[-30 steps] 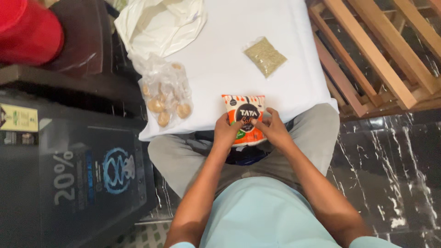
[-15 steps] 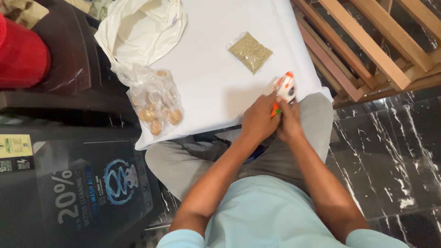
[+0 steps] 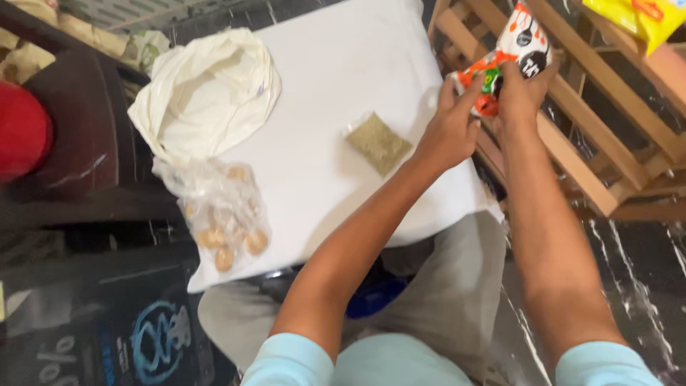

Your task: The person sits on a low stool and organizes grocery items on a white cloth. They pick up packaged goods such as biscuits, salt, and grains from a wooden crate and place them onto the cloth, then move them back into the crate.

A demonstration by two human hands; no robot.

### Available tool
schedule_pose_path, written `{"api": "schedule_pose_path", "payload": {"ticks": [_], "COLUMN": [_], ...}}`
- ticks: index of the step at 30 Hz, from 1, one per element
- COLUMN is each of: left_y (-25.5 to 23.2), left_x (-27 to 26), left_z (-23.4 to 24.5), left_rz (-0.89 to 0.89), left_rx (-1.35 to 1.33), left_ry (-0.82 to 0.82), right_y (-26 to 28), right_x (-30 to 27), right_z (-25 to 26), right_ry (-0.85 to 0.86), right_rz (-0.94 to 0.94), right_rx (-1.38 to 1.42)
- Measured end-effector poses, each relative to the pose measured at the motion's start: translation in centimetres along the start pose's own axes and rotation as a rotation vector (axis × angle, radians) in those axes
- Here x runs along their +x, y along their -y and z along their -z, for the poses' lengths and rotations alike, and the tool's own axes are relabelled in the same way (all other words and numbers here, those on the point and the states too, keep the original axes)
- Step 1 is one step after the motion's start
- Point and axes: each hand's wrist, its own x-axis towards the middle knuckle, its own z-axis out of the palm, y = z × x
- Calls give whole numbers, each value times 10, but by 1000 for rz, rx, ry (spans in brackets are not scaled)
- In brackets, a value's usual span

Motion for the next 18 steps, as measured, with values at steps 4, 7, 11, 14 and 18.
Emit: {"api": "schedule_pose_path", "payload": {"ticks": [4, 7, 11, 14, 18], "left_y": [69, 105, 130, 139, 138], "left_x": [83, 131, 161, 168, 156], "left_z": [-26, -41, -50, -51, -53], "left_rz": [-43, 27, 21, 22, 33], "left_rx": [158, 192, 229, 246, 319], "left_ry": [46, 140, 109, 40, -66], "right_y": [-30, -53, -80, -80, -64], "right_x": [90, 141, 175, 188, 176], "right_z": [-10, -21, -32, -42, -40], "right_ry": [-133, -198, -196, -303, -169], "right_rz": [-8, 36, 84, 222, -19], "right_rx": [-302, -432, -525, -908, -807]}}
